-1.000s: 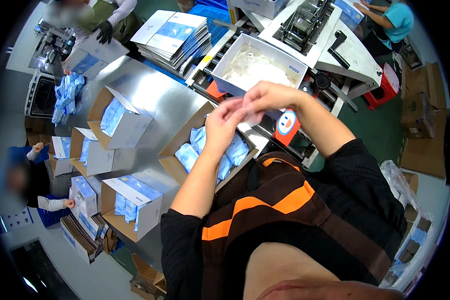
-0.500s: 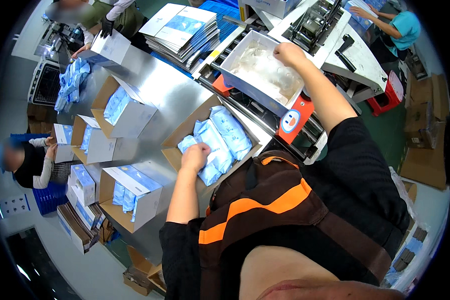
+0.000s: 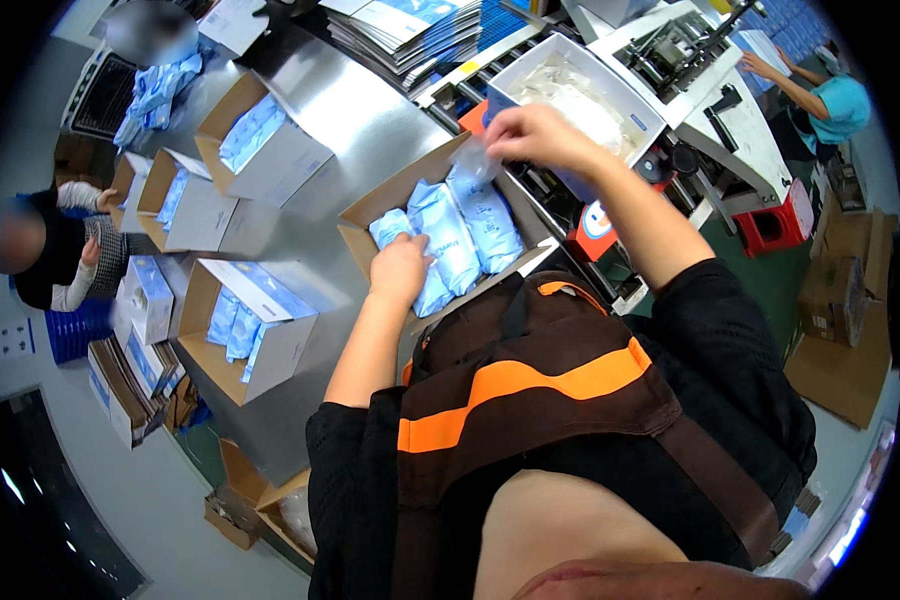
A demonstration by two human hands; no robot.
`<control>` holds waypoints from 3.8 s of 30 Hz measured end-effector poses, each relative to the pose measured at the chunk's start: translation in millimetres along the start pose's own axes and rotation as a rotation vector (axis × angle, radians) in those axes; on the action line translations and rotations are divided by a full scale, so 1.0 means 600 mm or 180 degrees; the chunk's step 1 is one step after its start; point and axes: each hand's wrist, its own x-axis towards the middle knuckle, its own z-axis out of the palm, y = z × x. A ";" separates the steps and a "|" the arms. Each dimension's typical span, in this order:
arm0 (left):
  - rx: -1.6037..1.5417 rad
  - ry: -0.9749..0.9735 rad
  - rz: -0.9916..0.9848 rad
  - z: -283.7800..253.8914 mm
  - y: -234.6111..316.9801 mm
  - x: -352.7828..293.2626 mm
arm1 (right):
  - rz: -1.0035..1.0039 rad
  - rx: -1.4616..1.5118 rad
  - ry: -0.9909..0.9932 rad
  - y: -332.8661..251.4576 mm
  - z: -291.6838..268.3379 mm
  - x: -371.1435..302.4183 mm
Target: The person packs blue-wrapped items into cardboard boxes on a metal table. They place the items inside, add a white paper sheet, and close the box flaps. The person repeats this process for multiple boxes.
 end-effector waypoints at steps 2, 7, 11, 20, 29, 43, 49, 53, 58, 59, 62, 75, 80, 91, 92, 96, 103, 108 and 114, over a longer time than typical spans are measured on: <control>0.0047 0.0069 0.0057 -0.012 0.002 -0.022 | 0.0267 -0.0612 -0.0432 -0.018 0.076 0.025; -0.0549 0.1039 0.0295 -0.027 -0.012 -0.080 | -0.1209 -0.2199 0.0349 0.015 0.240 0.063; -0.0682 0.2150 -0.0136 -0.013 -0.012 -0.123 | -0.1424 -0.2653 -0.0757 0.055 0.304 0.041; -0.2311 0.0799 -0.1270 0.029 0.000 -0.145 | -0.0914 -0.1949 -0.0607 0.035 0.253 0.030; -0.2174 0.0942 -0.1092 0.034 -0.007 -0.153 | -0.1436 -0.2327 -0.0532 0.035 0.274 0.040; -0.2305 0.0950 -0.1026 0.032 -0.014 -0.158 | -0.0706 -0.1923 -0.0463 -0.005 0.210 0.010; -0.2089 0.0802 -0.1071 0.011 0.011 -0.159 | 0.0588 -0.2648 0.1834 0.051 -0.100 -0.088; -0.1280 0.0248 -0.0659 -0.031 0.037 -0.139 | 0.0249 -0.4132 0.1809 0.086 -0.129 -0.119; -0.0887 -0.0286 -0.0241 -0.009 0.063 -0.097 | 0.0999 -0.1167 -0.0366 0.012 0.070 -0.092; -0.0502 -0.0066 -0.0177 0.015 0.059 -0.087 | 0.0847 -0.0745 -0.0796 0.019 0.102 -0.083; -0.0711 -0.0806 0.0026 0.002 0.041 -0.040 | 0.0804 -0.1082 -0.1818 0.034 0.183 -0.051; -0.1705 0.2915 -0.1118 0.132 -0.041 0.020 | -0.1304 -0.2209 0.0834 0.024 0.266 0.044; -0.4229 0.1483 -0.1635 0.197 -0.049 -0.031 | -0.0600 -0.2385 -0.0585 0.085 0.292 -0.081; -0.3978 0.0393 -0.0587 0.232 0.071 0.065 | -0.0891 -0.2121 -0.0267 0.183 0.110 -0.093; -0.4104 0.0150 -0.0389 0.212 0.068 0.067 | -0.0829 -0.2286 -0.0075 0.182 0.115 -0.098; -0.1876 0.0548 -0.0943 0.043 -0.009 0.005 | 0.0697 -0.1750 -0.0140 0.109 0.071 -0.104; -0.1192 0.0538 -0.3767 0.055 -0.384 -0.336 | 0.1382 -0.2975 0.0655 0.157 -0.164 -0.068; -0.1214 0.0902 -0.2495 0.057 -0.249 -0.224 | 0.2012 -0.3005 -0.0066 0.194 -0.162 -0.080; -0.1823 -0.0071 -0.1405 0.033 0.001 -0.069 | 0.1625 -0.1868 0.0961 0.181 -0.219 -0.092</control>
